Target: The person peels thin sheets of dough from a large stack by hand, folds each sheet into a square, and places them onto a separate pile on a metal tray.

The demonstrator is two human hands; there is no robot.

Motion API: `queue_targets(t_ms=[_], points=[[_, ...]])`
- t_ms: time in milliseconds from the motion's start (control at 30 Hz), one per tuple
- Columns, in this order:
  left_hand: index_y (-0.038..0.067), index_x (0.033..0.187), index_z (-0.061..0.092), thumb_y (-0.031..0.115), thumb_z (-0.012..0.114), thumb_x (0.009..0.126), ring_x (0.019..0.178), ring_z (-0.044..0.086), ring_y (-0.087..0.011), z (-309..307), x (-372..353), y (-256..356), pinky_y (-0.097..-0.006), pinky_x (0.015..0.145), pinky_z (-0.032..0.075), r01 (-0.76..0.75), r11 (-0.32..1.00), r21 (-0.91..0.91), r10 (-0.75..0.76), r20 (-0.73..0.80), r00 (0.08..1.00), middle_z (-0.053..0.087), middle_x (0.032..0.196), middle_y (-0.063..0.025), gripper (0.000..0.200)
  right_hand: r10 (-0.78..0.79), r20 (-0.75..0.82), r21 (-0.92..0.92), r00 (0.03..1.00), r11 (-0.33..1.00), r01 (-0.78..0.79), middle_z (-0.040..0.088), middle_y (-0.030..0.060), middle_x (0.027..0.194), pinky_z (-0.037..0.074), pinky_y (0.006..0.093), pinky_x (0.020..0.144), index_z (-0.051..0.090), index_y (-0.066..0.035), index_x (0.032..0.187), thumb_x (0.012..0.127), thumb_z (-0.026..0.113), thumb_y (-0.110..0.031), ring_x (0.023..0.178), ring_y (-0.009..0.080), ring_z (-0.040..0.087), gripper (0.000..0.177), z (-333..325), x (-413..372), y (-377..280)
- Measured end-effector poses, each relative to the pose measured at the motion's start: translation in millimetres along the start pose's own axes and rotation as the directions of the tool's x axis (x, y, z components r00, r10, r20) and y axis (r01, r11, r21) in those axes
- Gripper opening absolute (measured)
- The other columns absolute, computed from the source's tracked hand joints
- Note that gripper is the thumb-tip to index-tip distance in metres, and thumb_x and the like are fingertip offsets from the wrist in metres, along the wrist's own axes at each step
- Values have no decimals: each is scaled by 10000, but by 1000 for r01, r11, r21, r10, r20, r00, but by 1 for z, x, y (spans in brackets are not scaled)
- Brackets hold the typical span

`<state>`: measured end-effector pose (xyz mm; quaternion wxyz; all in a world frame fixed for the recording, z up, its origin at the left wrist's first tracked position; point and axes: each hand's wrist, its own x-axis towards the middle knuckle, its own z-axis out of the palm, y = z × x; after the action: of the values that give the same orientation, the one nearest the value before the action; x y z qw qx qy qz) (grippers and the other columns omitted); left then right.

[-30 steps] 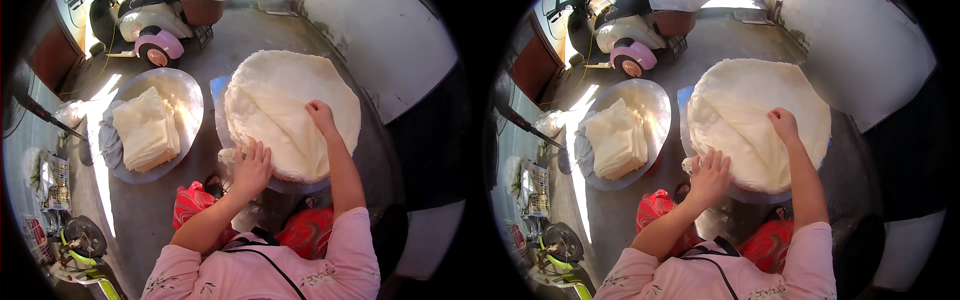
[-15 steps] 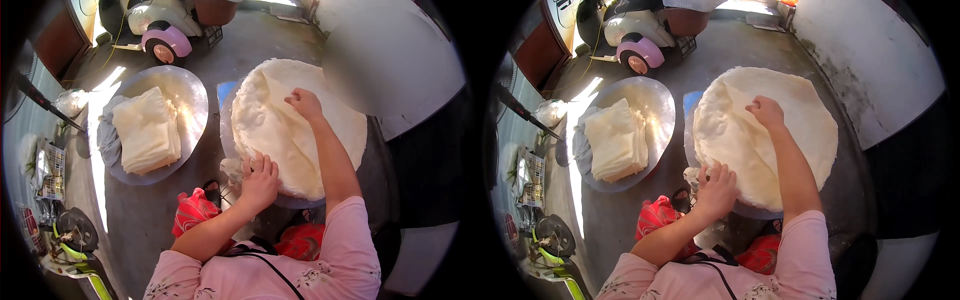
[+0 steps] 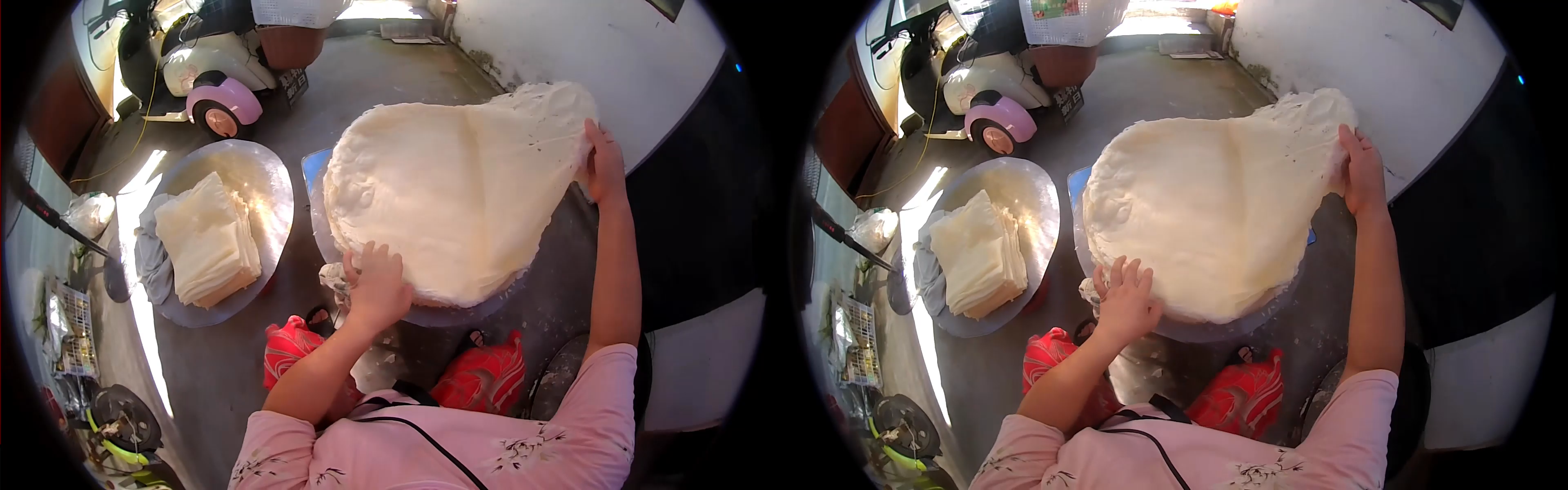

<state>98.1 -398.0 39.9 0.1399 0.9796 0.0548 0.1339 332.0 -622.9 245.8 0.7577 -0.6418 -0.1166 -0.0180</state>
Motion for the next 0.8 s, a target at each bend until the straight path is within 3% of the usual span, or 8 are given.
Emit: queue_targets(t_ms=[200, 300, 400, 467, 500, 567, 700, 800], points=[[44, 1334, 362, 415, 724, 659, 1301, 227, -391, -12, 5, 38, -540, 1058, 102, -110, 954, -278, 96, -61, 993, 314, 1359, -207, 851, -381, 169, 107, 909, 924, 367, 596, 6, 863, 452, 249, 752, 561, -45, 966, 904, 557, -230, 822, 95, 582, 196, -9, -38, -90], [27, 1376, 273, 368, 788, 636, 1309, 216, -362, -26, 7, 75, -474, 1068, 170, -256, 715, -651, 164, -199, 966, 238, 1401, -197, 964, -548, 290, 202, 785, 837, 509, 576, -12, 883, 428, 259, 780, 573, -51, 997, 925, 517, -226, 847, 95, 558, 197, -5, -54, -129], [-49, 1229, 428, 267, 779, 675, 1191, 404, -348, -51, 15, 106, -424, 990, 334, -322, 322, -890, -19, -346, 938, 442, 1252, -211, 728, -537, 29, 177, 843, 833, 524, 545, -30, 818, 404, 237, 751, 573, -68, 955, 930, 507, -216, 789, 80, 543, 165, 22, -78, -158], [-67, 1042, 541, 199, 728, 738, 936, 584, -265, -70, 21, 110, -375, 835, 462, 151, 204, -967, -120, 129, 984, 600, 1002, -157, 445, -553, 97, 92, 828, 833, 546, 552, -33, 823, 394, 227, 751, 571, -87, 931, 923, 518, -234, 785, 73, 543, 156, 19, -74, -154], [-67, 1042, 541, 199, 728, 738, 936, 584, -265, -69, 28, 106, -375, 835, 462, 145, 207, -968, -116, 123, 986, 600, 1002, -157, 445, -551, 170, 4, 817, 830, 558, 559, -36, 829, 384, 217, 750, 569, -106, 907, 915, 530, -251, 781, 67, 543, 151, 17, -69, -149], [-34, 882, 591, 138, 691, 756, 752, 616, -187, -64, 49, 88, -312, 680, 499, 28, -378, -925, -307, 154, 939, 633, 804, -79, 235, -396, 134, -5, 909, 916, 400, 571, -39, 865, 375, 266, 800, 558, -136, 917, 898, 547, -290, 821, 70, 540, 155, 5, -40, -139], [-4, 915, 618, 99, 664, 784, 743, 611, -134, -100, 103, 45, -258, 661, 482, 56, -118, -991, -386, 98, 917, 639, 837, -68, 173, -135, 27, 111, 990, 985, 132, 589, -27, 955, 363, 355, 876, 515, -129, 952, 881, 561, -248, 923, 114, 533, 146, -12, 15, -110], [1, 939, 636, 106, 658, 820, 699, 591, -92, -139, 142, 20, -220, 644, 461, -250, 12, -968, -299, -243, 923, 649, 847, -37, 160, -218, 104, 295, 970, 938, 180, 594, -20, 966, 340, 399, 932, 520, -135, 956, 891, 544, -245, 980, 140, 531, 130, -27, 31, -113]])
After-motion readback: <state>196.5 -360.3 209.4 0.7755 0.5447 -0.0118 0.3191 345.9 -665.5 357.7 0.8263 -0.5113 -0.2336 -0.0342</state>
